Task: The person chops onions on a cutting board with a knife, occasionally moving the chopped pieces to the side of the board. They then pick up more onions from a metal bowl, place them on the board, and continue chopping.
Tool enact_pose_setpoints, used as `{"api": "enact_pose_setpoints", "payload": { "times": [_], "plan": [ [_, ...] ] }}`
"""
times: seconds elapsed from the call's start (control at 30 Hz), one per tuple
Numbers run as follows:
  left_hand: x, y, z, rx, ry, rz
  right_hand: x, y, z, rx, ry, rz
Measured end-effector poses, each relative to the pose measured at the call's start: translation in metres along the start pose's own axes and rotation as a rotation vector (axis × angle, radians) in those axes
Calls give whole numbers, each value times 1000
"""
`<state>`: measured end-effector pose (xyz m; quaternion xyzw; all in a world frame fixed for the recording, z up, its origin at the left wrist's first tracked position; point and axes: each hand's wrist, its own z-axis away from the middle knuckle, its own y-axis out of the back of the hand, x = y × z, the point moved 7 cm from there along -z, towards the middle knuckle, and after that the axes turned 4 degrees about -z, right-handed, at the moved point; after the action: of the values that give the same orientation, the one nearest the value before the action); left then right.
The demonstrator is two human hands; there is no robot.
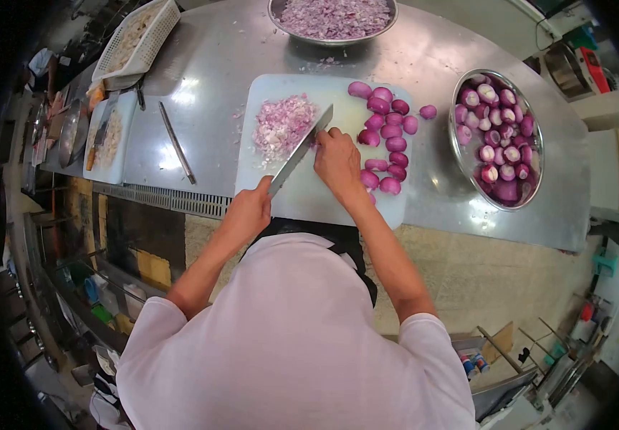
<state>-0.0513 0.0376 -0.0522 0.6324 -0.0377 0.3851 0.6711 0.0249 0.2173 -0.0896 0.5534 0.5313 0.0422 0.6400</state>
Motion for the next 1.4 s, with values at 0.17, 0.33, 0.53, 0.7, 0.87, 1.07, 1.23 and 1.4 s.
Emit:
{"api": "enact_pose_setpoints", "payload": {
  "times": [0.17, 0.33, 0.53, 0.7, 0.87, 1.07, 1.23, 1.4],
  "plan": [
    [8, 6, 7, 5, -13, -8, 3, 3, 4, 65, 71, -5],
    [3, 5, 3, -23, -24, -87, 0, 3, 6, 102, 66, -43],
    [-2, -1, 5, -54, -35, -55, 2, 1, 13, 107, 33, -41],
    [6, 5, 3, -31, -61, -12, 2, 6, 13, 178, 45, -95],
    [13, 8, 4, -75, -46, -36, 5, 6, 16, 182, 54, -80],
    [8, 2, 1, -122, -58, -61, 6, 7, 19, 212, 49, -111],
    [-2, -7, 0, -157, -43, -131, 3, 6, 23, 220, 60, -142],
    [7, -3, -2, -129, -56, -72, 8, 4, 22, 214, 45, -142]
  ]
}}
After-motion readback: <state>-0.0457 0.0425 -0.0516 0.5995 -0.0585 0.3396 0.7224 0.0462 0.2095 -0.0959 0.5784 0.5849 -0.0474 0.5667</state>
